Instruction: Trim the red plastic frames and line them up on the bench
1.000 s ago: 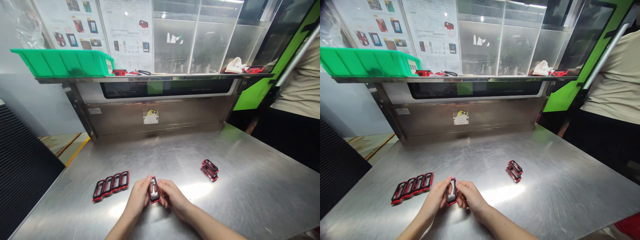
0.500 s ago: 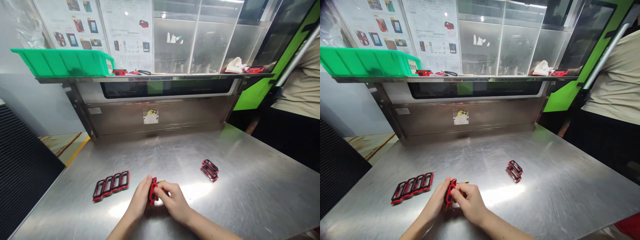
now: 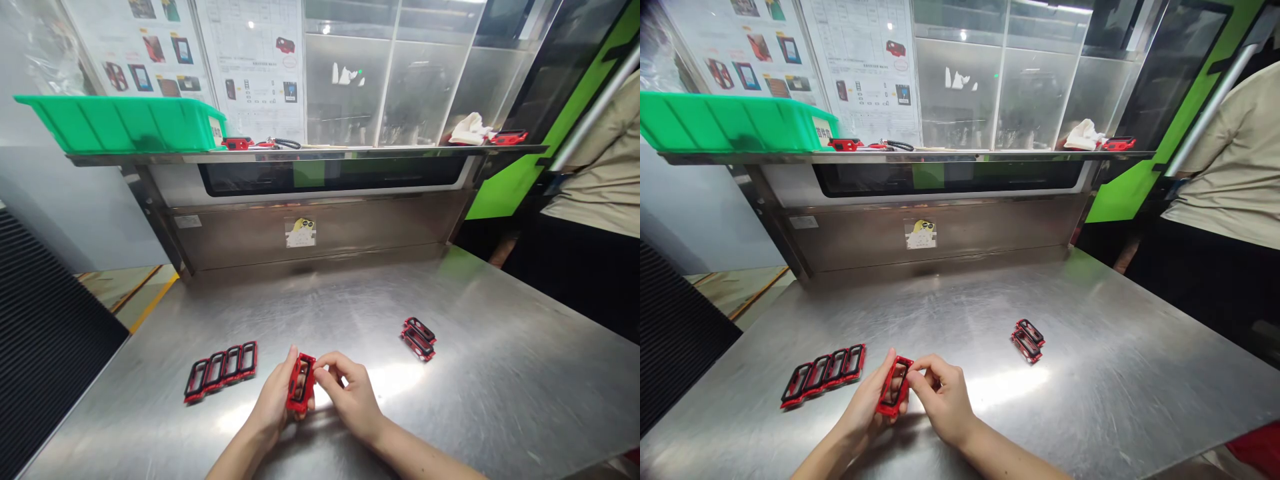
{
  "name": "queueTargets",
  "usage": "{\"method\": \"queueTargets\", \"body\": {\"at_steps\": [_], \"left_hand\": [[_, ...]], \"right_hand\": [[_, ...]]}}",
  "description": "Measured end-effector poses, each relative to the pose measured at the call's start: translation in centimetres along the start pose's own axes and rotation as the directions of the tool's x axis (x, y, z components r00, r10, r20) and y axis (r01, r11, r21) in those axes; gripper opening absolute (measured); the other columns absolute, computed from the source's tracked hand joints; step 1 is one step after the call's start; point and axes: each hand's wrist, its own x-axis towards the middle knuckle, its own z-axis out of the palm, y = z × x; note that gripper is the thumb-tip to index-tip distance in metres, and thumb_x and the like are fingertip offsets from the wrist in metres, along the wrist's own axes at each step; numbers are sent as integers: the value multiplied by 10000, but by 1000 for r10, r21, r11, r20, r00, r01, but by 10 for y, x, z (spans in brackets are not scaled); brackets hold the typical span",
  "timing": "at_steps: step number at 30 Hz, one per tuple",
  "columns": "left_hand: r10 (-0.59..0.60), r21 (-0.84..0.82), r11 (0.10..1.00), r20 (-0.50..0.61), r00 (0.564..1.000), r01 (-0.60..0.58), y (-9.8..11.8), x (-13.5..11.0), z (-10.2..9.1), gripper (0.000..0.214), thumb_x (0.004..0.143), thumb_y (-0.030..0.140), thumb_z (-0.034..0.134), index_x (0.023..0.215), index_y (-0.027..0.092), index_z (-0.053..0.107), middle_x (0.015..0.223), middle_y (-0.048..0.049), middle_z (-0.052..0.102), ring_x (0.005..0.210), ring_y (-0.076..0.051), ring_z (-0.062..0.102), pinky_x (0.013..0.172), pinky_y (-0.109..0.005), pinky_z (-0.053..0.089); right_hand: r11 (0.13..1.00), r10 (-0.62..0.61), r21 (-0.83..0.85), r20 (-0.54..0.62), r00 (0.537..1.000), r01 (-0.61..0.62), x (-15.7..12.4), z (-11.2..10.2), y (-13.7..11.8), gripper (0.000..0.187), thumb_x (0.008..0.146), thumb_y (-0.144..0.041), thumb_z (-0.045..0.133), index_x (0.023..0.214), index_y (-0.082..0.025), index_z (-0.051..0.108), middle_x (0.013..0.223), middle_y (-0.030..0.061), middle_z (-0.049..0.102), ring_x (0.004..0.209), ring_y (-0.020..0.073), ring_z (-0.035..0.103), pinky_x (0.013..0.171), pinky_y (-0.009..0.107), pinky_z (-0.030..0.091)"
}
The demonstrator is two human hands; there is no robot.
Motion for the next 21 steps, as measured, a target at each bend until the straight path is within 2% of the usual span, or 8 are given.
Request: {"method": "queueTargets", "body": {"at_steps": [4, 7, 11, 14, 15, 17, 19, 21], "left_hand": [[-7, 57, 998, -9, 1000, 7, -2, 3, -1, 598, 654, 744, 489, 632, 149, 541, 381, 19, 510, 324, -68, 406, 337, -158, 234], [10, 146, 989, 39, 999, -15, -6, 8, -4, 609, 624, 772, 480, 682, 167, 528, 380, 30, 499, 329, -83, 412, 345, -167, 222], [81, 131, 986, 169, 982, -104, -10, 9, -9, 629, 683, 774, 397, 861, 189, 545, 479, 44, 515, 378, -93, 445, 384, -184, 286], [260, 163, 941, 210, 942, -296, -11, 6, -13, 690, 686, 782, 372, 1044, 216, 539, 707, -23, 631, 547, -146, 558, 508, -244, 425], [351, 215, 894, 210, 913, -393, -11, 5, -14, 708, 658, 767, 450, 1105, 223, 530, 864, -63, 657, 689, -188, 604, 622, -285, 469], [495, 344, 773, 196, 847, -532, -11, 3, -14, 690, 621, 657, 626, 1154, 229, 532, 1140, -111, 605, 995, -269, 570, 879, -363, 425], [546, 420, 715, 164, 822, -559, -9, 2, -12, 551, 654, 522, 687, 1103, 226, 564, 1182, -112, 590, 1092, -286, 523, 963, -392, 360], [549, 382, 754, 79, 832, -534, -6, 2, -9, 425, 702, 502, 651, 1007, 216, 577, 994, -88, 661, 937, -252, 594, 873, -371, 419]], "right_hand": [[999, 45, 22, 34, 998, -46, 1, 0, -3, 216, 789, -357, 580, 884, -167, 622, 491, -55, 407, 455, 114, 368, 448, 213, 303], [991, 129, 26, 99, 987, -133, 3, 1, -5, 289, 736, -295, 591, 991, -159, 604, 533, -50, 444, 481, 116, 393, 461, 206, 308], [968, 241, 51, 60, 969, -244, 9, 2, -3, 206, 678, -344, 605, 679, -138, 615, 471, -39, 432, 453, 103, 355, 458, 209, 283], [940, 324, 111, 4, 946, -322, 15, 0, 3, 318, 669, -444, 611, 583, -146, 539, 458, -34, 434, 442, 95, 342, 451, 205, 266], [932, 344, 121, 5, 939, -342, 16, -1, 6, 351, 672, -478, 600, 576, -152, 517, 454, -37, 421, 434, 91, 327, 440, 202, 251], [923, 365, 119, 33, 931, -366, 19, -2, 10, 400, 670, -539, 583, 574, -161, 492, 444, -49, 389, 415, 82, 288, 416, 198, 212], [928, 355, 96, 79, 932, -361, 20, -2, 13, 434, 669, -581, 568, 572, -164, 497, 429, -56, 364, 396, 81, 270, 405, 200, 193], [936, 334, 72, 117, 935, -343, 20, -3, 13, 456, 696, -597, 540, 564, -161, 523, 427, -47, 373, 399, 95, 305, 417, 211, 217]]}}
